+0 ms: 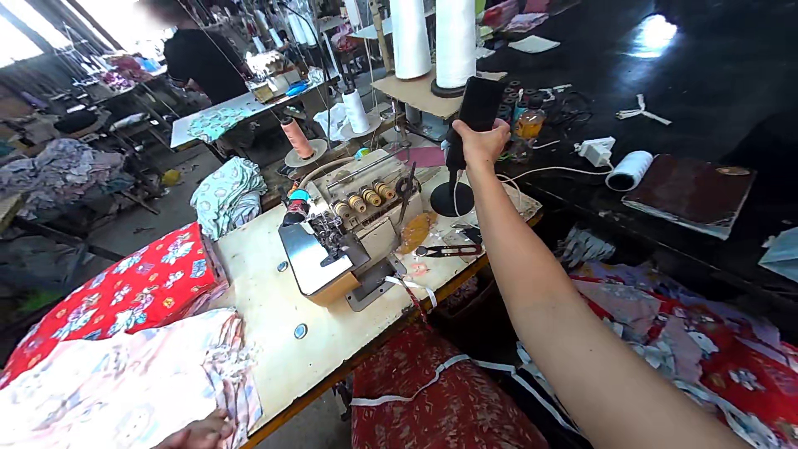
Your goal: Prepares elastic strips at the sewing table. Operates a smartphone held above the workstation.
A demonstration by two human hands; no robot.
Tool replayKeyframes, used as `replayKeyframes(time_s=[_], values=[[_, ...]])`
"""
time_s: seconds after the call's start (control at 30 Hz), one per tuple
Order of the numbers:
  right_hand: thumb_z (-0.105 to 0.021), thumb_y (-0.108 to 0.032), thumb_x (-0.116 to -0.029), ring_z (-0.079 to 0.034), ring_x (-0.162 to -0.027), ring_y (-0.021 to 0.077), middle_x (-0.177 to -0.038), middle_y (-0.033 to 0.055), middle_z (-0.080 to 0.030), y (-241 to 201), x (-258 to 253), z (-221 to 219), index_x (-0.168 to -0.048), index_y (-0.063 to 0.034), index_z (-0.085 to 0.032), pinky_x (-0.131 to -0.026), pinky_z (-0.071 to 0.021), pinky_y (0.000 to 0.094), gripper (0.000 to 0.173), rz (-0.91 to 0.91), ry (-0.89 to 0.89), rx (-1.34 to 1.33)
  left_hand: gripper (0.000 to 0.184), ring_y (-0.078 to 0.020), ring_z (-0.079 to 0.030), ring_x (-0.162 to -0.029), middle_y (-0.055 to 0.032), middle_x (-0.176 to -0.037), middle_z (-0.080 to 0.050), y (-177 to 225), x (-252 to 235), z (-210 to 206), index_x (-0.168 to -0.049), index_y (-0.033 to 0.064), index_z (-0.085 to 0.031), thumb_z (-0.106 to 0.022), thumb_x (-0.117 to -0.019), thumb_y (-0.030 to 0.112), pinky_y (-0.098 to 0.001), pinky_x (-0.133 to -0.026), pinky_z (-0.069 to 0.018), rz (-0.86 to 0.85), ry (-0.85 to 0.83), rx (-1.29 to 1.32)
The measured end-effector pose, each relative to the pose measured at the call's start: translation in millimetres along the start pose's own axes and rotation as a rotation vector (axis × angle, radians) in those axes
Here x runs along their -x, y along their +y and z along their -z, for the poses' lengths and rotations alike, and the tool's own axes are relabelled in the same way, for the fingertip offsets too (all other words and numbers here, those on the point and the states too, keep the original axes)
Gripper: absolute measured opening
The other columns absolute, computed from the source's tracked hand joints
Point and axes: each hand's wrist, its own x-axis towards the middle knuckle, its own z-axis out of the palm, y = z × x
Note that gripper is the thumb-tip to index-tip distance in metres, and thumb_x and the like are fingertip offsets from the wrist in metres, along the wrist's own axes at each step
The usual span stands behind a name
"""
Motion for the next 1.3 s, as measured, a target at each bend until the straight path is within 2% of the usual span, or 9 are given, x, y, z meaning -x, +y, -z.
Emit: replayKeyframes(time_s=[0.13,0.23,0.43,0.57,0.9,0.97,1.07,1.2,1.3], values=[[-0.090,-0.032,-0.0752,-0.047,-0.134,0.0342,-0.142,0.0259,-0.048,4,1,-3,-0.143,0.0039,-0.045,-0.111,-0.0408,0.0413,0.089,0.037,0.030,0.015,0.040,0.0001,-0.070,-0.065,0.0170,-0.072,-0.072,-43,12,-5,-0.088,0.0252,-0.068,-0.036,-0.1099,0.014,-0.0195,-0.064,-0.0592,0.014,0.063,-0.156],[-0.090,-0.033,-0.0748,-0.048,-0.134,0.0348,-0.144,0.0262,-0.047,5,0,-3,-0.145,0.0036,-0.044,-0.111,-0.0410,0.0417,0.091,0.043,0.026,0.014,0.031,0.0018,-0.070,-0.068,0.0198,-0.075,-0.072,-75,22,-8,-0.090,0.0240,-0.070,-0.046,-0.1083,0.018,-0.0196,-0.069,-0.0603,0.017,-0.017,-0.252],[-0.091,-0.035,-0.0741,-0.038,-0.142,0.0356,-0.154,0.0285,-0.033,10,5,-3,-0.146,0.0070,-0.040,-0.114,-0.0386,0.0370,0.097,0.061,0.069,-0.026,0.025,0.0076,-0.066,-0.065,0.0130,-0.069,-0.069,-121,35,-20,-0.088,-0.0027,-0.069,-0.053,-0.1027,0.009,-0.0126,-0.067,-0.0569,0.051,-0.049,-0.343],[-0.091,-0.036,-0.0749,-0.042,-0.139,0.0343,-0.153,0.0264,-0.035,12,5,-3,-0.142,0.0051,-0.044,-0.111,-0.0418,0.0381,0.092,0.053,0.054,-0.010,0.027,0.0096,-0.062,-0.061,0.0089,-0.066,-0.067,-132,39,-18,-0.091,-0.0088,-0.069,-0.053,-0.1026,0.010,-0.0097,-0.063,-0.0537,0.099,-0.108,-0.404],[-0.091,-0.036,-0.0734,-0.046,-0.133,0.0339,-0.143,0.0260,-0.044,11,2,0,-0.141,0.0044,-0.044,-0.109,-0.0418,0.0391,0.092,0.018,0.022,-0.027,0.026,0.0091,-0.060,-0.056,0.0085,-0.064,-0.065,-129,39,-21,-0.090,-0.0076,-0.068,-0.054,-0.1021,0.010,-0.0100,-0.056,-0.0521,0.178,-0.080,-0.427],[-0.090,-0.036,-0.0764,-0.048,-0.133,0.0341,-0.144,0.0274,-0.045,18,0,2,-0.145,0.0044,-0.037,-0.109,-0.0422,0.0410,0.096,0.050,-0.028,-0.117,0.026,0.0089,-0.060,-0.056,0.0087,-0.064,-0.064,-128,39,-22,-0.090,-0.0070,-0.068,-0.053,-0.1024,0.011,-0.0104,-0.056,-0.0523,0.193,-0.075,-0.435],[-0.081,-0.042,-0.0857,-0.049,-0.136,0.0332,-0.152,0.0271,-0.041,35,-7,13,-0.159,-0.0009,-0.016,-0.111,-0.0441,0.0449,0.107,0.078,-0.178,-0.248,0.027,0.0090,-0.061,-0.057,0.0091,-0.064,-0.065,-127,38,-23,-0.089,-0.0070,-0.068,-0.053,-0.1023,0.011,-0.0104,-0.057,-0.0530,0.190,-0.074,-0.442],[-0.078,-0.014,-0.0878,-0.059,-0.125,0.0244,-0.145,0.0217,-0.050,50,-19,36,-0.156,-0.0028,-0.028,-0.101,-0.0526,0.0390,0.086,0.095,-0.458,-0.331,0.028,0.0075,-0.062,-0.057,0.0089,-0.064,-0.065,-130,37,-20,-0.089,-0.0074,-0.068,-0.053,-0.1029,0.012,-0.0123,-0.058,-0.0546,0.189,-0.088,-0.456],[-0.078,0.005,-0.0788,-0.063,-0.116,0.0234,-0.140,0.0214,-0.052,57,-29,41,-0.156,-0.0033,-0.027,-0.093,-0.0569,0.0361,0.093,0.110,-0.571,-0.363,0.027,0.0073,-0.062,-0.056,0.0100,-0.063,-0.065,-133,37,-20,-0.088,-0.0050,-0.068,-0.054,-0.1026,0.012,-0.0126,-0.057,-0.0547,0.194,-0.072,-0.455]])
